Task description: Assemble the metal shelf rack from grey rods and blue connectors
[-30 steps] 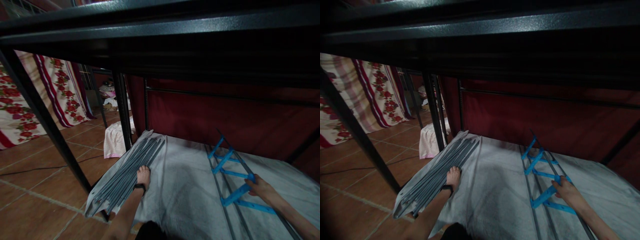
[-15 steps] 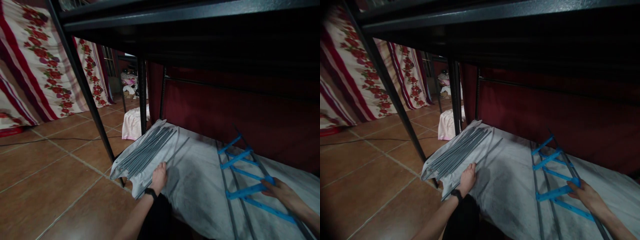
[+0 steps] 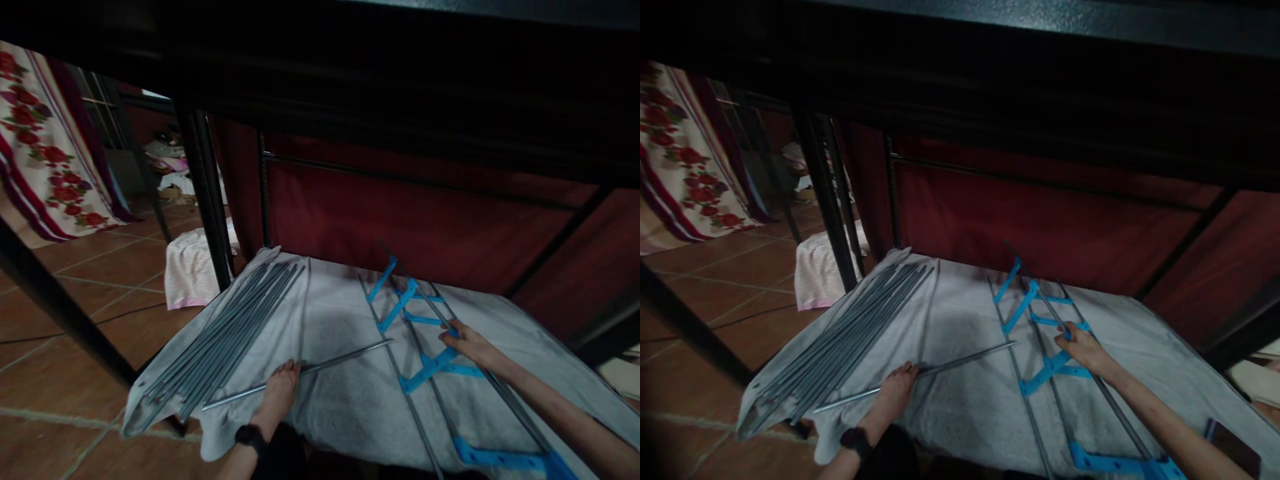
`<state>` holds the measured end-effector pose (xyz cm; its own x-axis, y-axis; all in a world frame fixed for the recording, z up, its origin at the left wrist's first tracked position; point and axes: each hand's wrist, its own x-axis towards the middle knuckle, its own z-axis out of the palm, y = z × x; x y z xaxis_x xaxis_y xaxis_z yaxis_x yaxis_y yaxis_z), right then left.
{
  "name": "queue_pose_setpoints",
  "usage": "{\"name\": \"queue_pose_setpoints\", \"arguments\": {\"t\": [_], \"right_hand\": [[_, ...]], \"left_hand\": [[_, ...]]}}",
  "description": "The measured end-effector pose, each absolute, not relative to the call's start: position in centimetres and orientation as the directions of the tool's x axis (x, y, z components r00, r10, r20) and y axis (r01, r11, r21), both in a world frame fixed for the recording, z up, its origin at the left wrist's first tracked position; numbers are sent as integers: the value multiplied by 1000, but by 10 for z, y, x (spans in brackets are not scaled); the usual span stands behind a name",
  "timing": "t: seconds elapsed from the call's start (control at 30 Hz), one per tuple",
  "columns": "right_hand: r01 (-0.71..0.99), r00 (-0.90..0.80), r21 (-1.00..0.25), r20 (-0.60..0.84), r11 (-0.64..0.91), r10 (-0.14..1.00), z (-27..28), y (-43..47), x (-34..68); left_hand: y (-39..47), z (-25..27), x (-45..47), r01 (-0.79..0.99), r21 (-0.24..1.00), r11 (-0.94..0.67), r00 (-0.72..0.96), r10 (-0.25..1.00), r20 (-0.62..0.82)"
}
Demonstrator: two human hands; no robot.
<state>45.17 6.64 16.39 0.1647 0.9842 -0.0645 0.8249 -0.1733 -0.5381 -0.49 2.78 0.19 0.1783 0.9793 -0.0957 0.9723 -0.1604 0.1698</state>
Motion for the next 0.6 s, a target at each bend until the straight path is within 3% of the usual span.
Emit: {"name": "queue_pose_setpoints", "arguments": {"t": [0.13, 0.27, 0.37, 0.5, 0.6], "right_hand": [[799, 88, -592, -55, -103, 995, 170, 99, 442], [751, 197, -612, -148, -246, 969, 170, 137, 424], [711, 198, -654, -166, -258, 966, 169, 157, 415], [697, 154, -683, -155, -219, 976, 168, 168, 415], [719, 186, -650, -158, -244, 970, 170, 166, 417]], "left_hand": [[41, -4, 19, 957, 182, -226, 237, 970, -43], [58, -14, 51, 933, 160, -322, 317, 947, 53], [72, -14, 78, 914, 172, -367, 365, 930, 48], [84, -7, 95, 908, 216, -359, 371, 928, -15], [83, 0, 86, 928, 182, -325, 323, 946, 41]]}}
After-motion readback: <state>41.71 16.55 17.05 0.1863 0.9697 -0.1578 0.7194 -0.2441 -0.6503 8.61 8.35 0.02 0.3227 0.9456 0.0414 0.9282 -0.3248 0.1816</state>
